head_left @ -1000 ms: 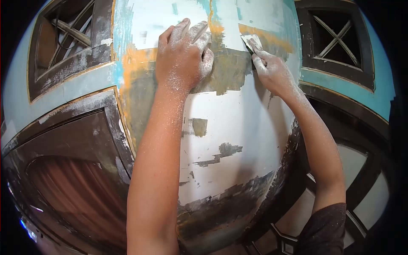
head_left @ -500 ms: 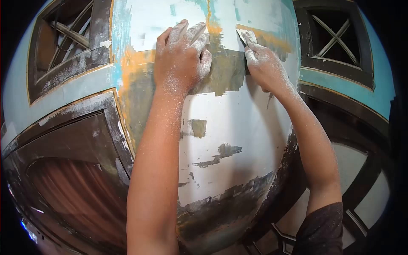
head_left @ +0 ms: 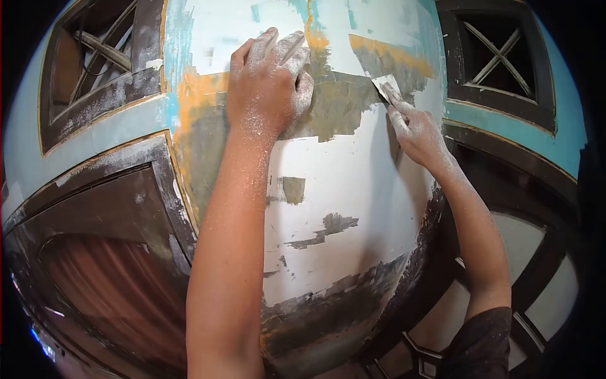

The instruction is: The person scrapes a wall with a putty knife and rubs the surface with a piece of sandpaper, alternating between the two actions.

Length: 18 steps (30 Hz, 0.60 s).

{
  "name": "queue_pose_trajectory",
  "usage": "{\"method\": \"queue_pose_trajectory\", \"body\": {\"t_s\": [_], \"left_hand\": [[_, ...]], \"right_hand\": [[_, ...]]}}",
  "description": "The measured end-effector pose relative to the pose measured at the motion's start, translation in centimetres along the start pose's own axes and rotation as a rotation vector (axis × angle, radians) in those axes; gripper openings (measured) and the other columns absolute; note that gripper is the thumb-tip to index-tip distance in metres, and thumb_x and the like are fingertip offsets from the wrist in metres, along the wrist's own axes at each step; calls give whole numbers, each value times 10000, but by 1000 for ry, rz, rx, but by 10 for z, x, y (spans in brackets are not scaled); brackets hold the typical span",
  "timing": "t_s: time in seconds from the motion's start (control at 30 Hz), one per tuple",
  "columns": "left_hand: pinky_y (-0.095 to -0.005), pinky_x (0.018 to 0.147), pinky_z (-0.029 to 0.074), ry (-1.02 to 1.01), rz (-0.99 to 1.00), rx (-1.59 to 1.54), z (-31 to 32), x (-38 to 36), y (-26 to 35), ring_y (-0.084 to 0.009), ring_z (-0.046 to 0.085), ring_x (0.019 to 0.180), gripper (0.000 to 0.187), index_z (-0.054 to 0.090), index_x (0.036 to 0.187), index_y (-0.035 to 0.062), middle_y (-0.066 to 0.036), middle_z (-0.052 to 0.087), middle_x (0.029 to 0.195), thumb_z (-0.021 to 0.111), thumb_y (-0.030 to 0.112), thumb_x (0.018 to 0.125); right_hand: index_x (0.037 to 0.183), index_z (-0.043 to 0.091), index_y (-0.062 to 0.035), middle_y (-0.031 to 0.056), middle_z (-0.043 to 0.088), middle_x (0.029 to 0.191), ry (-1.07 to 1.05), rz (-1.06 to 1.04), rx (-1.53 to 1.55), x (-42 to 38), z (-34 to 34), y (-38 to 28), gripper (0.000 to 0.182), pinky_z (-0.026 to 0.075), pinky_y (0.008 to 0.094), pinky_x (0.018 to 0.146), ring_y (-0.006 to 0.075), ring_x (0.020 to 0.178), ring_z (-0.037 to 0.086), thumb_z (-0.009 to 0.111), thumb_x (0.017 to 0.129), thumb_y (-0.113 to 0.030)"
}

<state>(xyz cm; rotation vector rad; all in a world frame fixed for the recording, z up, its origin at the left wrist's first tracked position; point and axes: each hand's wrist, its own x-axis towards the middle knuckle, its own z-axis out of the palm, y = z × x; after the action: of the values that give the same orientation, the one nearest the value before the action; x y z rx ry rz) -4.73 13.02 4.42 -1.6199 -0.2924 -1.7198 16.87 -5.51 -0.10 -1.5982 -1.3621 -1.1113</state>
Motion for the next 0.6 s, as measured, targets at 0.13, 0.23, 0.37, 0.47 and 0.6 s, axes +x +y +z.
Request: {"method": "queue_pose_trajectory", "body": {"t_s": [0.13,0.23,0.37,0.47,0.6], "left_hand": [[-401,1207,325,-41,0,32,-2,0,1,-196,478,1418,381,718,1300,249,78,600,1467,641,269,928],[-395,1206,323,-27,-3,26,-2,0,0,-196,478,1417,389,712,1308,254,80,598,1469,643,275,927],[-397,1206,328,-37,-4,29,-1,0,0,-191,479,1416,387,710,1312,255,79,601,1467,628,261,934],[-398,1206,331,-15,-7,26,-1,1,0,-188,479,1417,386,711,1311,254,79,602,1465,625,258,935],[-406,1201,338,-39,-1,45,-2,0,1,-194,480,1416,389,711,1310,250,75,607,1458,637,258,928]], "right_hand": [[1417,611,-148,268,709,911,-75,43,-74,8,-2,6,428,524,539,843,477,886,679,513,1015,-253],[1436,595,-156,280,691,907,-69,20,-108,24,-5,-2,429,527,502,798,474,822,669,515,1024,-247],[1485,552,-192,285,691,987,-116,54,-96,17,-13,-5,455,528,468,812,472,835,671,519,1033,-244],[1479,559,-198,287,682,928,-44,-59,-121,15,-3,5,454,526,474,772,480,804,656,526,1028,-238],[1471,570,-207,293,674,881,-87,48,-98,27,-13,-18,446,524,482,768,458,777,668,521,1030,-247]]}}
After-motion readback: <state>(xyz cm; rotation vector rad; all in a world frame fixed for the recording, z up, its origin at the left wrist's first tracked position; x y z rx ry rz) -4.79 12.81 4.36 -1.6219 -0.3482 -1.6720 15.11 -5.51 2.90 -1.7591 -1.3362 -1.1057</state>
